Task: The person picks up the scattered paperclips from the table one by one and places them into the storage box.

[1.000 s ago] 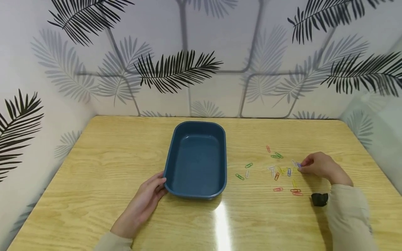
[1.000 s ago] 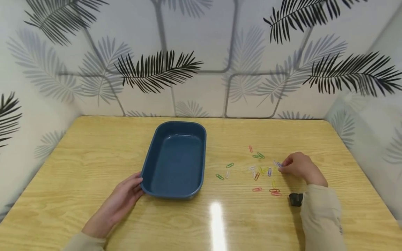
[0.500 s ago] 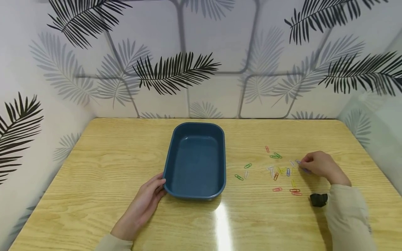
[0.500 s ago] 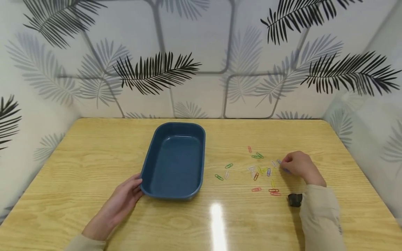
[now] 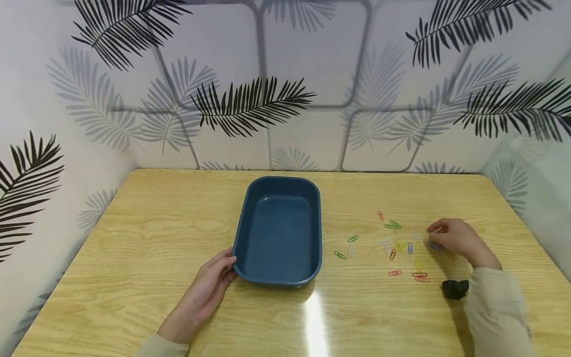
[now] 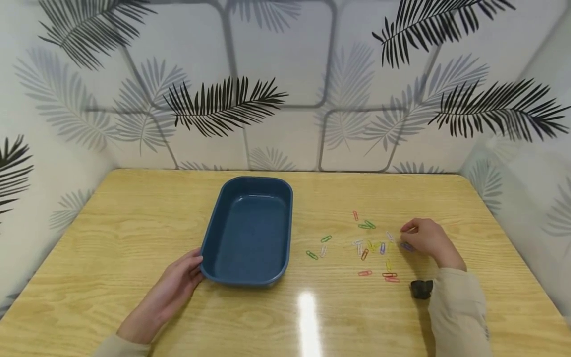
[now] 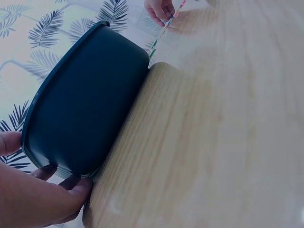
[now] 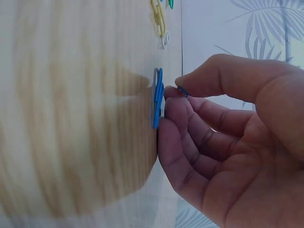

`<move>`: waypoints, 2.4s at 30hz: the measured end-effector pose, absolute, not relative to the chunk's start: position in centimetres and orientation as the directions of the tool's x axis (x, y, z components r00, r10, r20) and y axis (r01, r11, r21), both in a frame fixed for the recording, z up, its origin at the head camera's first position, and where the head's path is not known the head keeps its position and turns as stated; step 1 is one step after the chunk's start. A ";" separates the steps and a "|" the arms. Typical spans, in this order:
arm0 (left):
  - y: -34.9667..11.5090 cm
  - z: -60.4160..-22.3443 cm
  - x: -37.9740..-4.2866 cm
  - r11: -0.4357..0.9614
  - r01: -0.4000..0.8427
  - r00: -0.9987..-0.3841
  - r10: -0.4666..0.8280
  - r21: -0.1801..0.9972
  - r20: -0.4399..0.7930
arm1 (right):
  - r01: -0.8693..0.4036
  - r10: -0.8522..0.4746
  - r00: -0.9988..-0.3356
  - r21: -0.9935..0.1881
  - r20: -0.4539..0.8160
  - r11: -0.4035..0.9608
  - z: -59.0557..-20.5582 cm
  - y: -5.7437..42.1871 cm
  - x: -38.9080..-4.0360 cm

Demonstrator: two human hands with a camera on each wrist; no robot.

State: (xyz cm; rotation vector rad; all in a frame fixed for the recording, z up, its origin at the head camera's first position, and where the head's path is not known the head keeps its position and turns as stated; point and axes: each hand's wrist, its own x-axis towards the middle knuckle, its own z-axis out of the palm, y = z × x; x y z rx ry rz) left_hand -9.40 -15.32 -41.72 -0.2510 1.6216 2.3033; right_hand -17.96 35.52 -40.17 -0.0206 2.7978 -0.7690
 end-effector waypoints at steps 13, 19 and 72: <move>-15.2 -41.8 -9.4 -0.321 -0.333 -0.942 0.144 0.886 -0.302 | 0.056 -0.075 -0.981 -0.640 -0.176 0.766 -39.3 34.7 -17.5; -15.3 -41.8 -9.3 -0.304 -0.335 -0.942 0.140 0.892 -0.306 | 0.009 -0.089 -0.991 -0.699 -0.104 0.715 -38.5 32.7 -17.7; -14.9 -41.8 -9.4 -0.297 -0.334 -0.942 0.143 0.894 -0.304 | -0.274 -0.454 -0.884 -0.910 0.111 0.312 -36.5 13.1 -14.1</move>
